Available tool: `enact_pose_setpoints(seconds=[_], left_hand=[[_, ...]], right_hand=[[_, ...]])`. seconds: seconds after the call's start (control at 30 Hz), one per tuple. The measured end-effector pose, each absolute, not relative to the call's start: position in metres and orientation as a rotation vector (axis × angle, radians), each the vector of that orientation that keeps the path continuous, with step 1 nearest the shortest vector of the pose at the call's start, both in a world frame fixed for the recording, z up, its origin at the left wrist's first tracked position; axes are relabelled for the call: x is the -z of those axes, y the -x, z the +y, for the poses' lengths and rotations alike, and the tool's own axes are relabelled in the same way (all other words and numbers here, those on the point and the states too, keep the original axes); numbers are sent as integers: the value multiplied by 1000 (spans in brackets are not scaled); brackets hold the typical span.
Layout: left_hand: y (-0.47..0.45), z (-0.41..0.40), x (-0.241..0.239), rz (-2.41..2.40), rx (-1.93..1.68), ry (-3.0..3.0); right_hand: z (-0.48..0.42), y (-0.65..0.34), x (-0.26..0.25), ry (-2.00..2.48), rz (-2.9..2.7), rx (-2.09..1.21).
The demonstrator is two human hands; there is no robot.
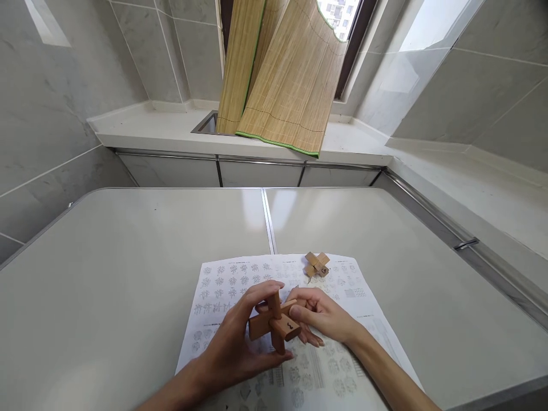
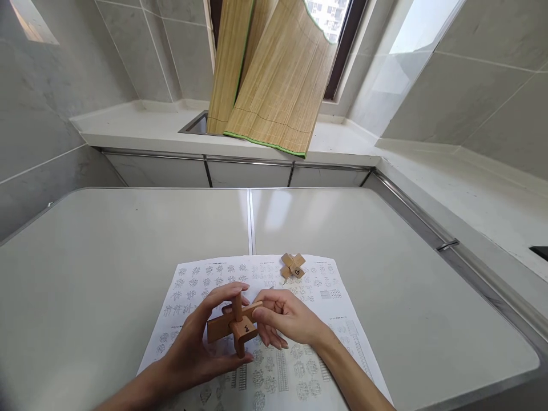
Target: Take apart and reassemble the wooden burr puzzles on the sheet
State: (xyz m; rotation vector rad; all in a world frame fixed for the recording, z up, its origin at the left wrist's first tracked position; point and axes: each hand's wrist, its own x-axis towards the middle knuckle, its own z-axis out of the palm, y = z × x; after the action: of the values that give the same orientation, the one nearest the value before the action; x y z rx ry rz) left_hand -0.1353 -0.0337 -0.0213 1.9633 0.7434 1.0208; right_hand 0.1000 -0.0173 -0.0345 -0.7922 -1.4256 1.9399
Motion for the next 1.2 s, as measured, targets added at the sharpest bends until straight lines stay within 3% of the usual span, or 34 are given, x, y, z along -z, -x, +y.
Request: enact_pose_setpoints(seconds=[0.4,0.97,1.2], left_hand=[[138,-27,3,768,-776,-1691],[144,-21,2,855,-874,-1644],[153,-3,11,792,-973,-1138]], right_hand=[[-20,-94,37,783,-1438,-1915],[-22,-94,41,875,-1295,-1929],[-21,-96,45,800,-1106,-1801]])
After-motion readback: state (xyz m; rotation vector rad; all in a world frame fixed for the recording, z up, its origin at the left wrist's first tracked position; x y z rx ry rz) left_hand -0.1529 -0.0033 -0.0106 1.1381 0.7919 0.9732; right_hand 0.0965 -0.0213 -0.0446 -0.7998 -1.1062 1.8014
